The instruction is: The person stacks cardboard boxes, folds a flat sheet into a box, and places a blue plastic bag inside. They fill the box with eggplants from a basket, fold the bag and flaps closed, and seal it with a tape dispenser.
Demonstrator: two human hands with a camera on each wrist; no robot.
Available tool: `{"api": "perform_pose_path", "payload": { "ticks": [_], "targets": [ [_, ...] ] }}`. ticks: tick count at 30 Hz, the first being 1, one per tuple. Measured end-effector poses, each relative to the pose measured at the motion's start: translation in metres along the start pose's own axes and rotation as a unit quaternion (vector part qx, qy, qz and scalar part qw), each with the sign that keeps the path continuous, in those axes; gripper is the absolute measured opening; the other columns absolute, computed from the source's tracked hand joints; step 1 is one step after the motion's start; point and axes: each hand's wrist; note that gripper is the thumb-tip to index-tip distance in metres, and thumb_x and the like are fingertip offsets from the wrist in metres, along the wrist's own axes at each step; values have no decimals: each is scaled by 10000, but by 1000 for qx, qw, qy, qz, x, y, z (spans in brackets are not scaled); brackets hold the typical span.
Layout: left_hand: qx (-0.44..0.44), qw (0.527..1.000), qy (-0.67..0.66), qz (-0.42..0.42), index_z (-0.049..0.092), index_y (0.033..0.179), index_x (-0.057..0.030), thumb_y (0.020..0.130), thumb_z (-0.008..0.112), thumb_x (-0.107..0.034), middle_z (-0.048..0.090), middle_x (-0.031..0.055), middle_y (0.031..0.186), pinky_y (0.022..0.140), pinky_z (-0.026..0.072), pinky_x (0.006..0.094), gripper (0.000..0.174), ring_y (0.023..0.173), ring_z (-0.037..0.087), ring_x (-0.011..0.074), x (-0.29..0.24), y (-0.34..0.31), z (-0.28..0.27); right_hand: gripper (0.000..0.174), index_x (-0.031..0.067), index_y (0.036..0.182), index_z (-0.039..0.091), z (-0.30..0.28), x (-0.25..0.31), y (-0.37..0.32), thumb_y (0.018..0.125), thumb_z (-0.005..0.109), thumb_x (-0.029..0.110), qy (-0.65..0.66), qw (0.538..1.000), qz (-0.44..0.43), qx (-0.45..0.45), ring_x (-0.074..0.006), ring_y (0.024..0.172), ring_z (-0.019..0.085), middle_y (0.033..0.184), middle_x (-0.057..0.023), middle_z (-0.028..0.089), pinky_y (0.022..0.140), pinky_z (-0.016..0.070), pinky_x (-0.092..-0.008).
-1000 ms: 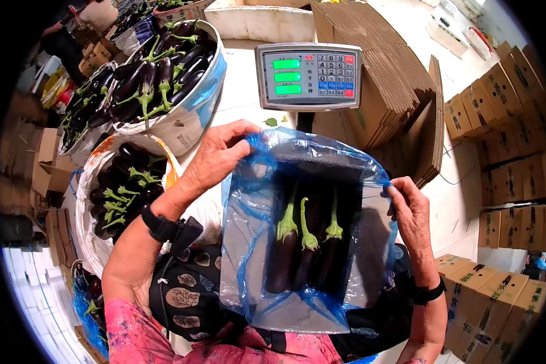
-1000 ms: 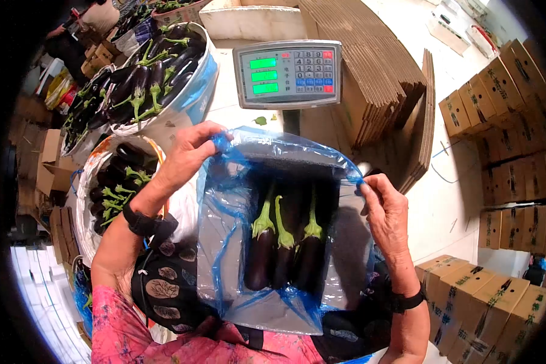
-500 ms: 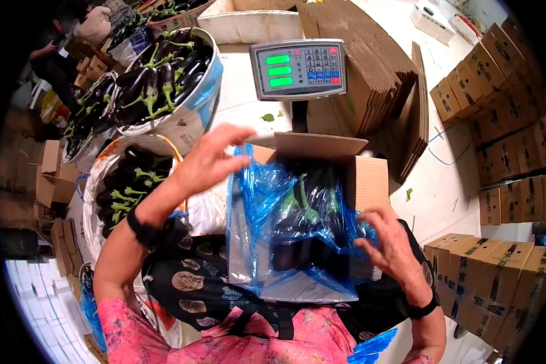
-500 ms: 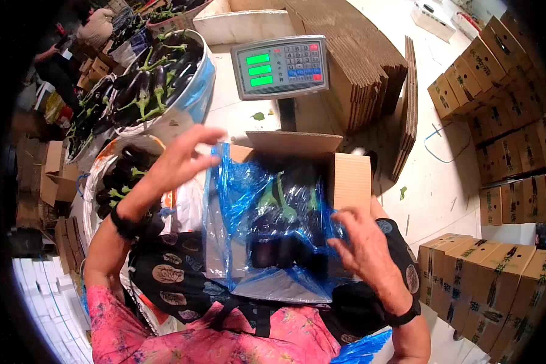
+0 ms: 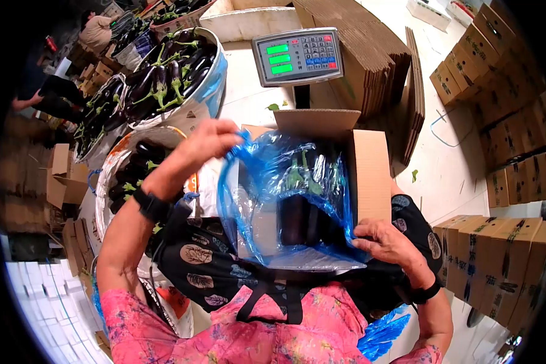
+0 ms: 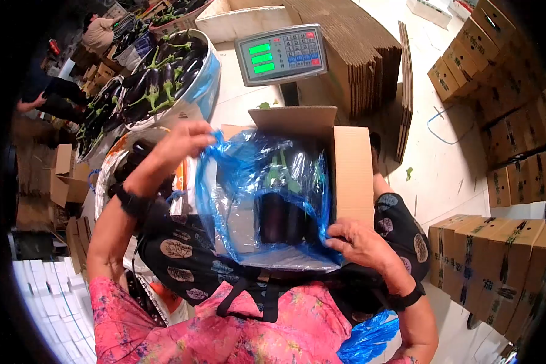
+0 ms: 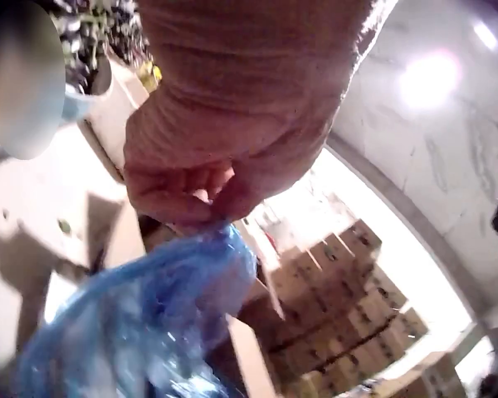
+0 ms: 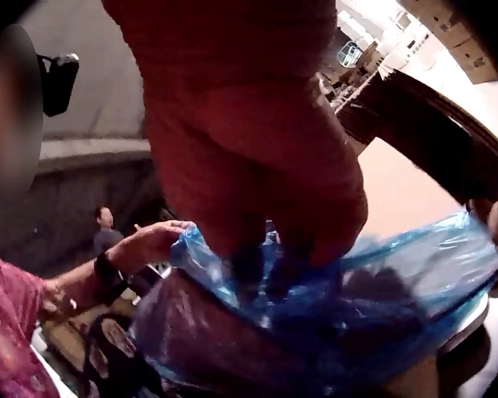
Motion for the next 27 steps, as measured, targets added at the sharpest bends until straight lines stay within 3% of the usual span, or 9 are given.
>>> {"api": "perform_pose_path", "payload": {
  "ticks": [2,4,10,11,18,22,23,26,27],
  "targets": [
    [151,988,24,-14,696,955,-38,875,661,-139,636,6,735,677,501,246,133,726,610,112,-37,-43,43,200,10,957,623,-4,25,-3,901,660,198,126,992,-4,2,-306,852,617,890,-136,623,743,485,-386],
    [312,927,74,195,671,1106,-58,872,673,-155,641,14,811,773,501,258,253,816,609,116,-52,-74,73,302,17,1075,611,2,21,-10,891,708,236,250,966,72,10,-209,861,599,957,-96,636,772,493,-323],
    [65,997,11,33,480,1376,-46,840,670,-152,603,91,1121,921,481,342,578,1030,578,185,-2,-94,61,474,21,1160,607,9,0,-36,796,770,277,91,990,72,-78,-329,914,638,1072,-192,656,828,506,-388],
    [93,994,45,48,460,1380,-25,819,680,-155,602,106,1131,939,474,356,617,1050,575,201,8,-99,68,415,-9,1156,613,15,-1,-38,837,730,230,103,987,69,-98,-198,804,633,915,-116,665,766,513,-328],
    [176,968,162,-71,596,1067,17,818,650,-155,643,195,899,775,497,401,308,856,632,294,57,-132,110,193,-51,910,613,19,18,-49,872,587,136,-1,987,153,-49,-506,922,552,875,-336,583,749,468,-511],
    [165,978,98,-82,652,952,33,843,598,-170,647,194,808,730,504,389,237,791,646,279,38,-142,109,232,-25,924,658,1,28,-68,906,634,205,108,973,183,85,-249,680,650,759,-181,668,657,502,-378],
    [149,985,80,-32,649,1060,-3,879,573,-176,670,149,879,739,507,384,262,805,645,247,45,-145,111,241,-5,935,692,7,20,-71,920,648,232,163,955,226,102,-90,707,596,764,-53,677,655,484,-285],
    [118,993,-13,19,639,1120,-17,914,566,-169,682,98,973,741,534,359,266,841,656,200,47,-150,115,223,16,931,715,11,11,-76,921,649,229,323,921,204,79,-94,745,603,812,-13,690,690,475,-258],
    [130,972,-155,-116,623,1147,-15,929,555,-151,677,94,1011,733,549,337,266,842,661,193,35,-150,114,229,30,907,728,6,18,-74,913,661,249,382,905,185,36,-86,758,591,842,15,687,710,462,-230]
  ]
}}
Point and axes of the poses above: each hand's wrist, its own y-axis towards the middle knuckle, its own z-axis out of the palm, x = y × z
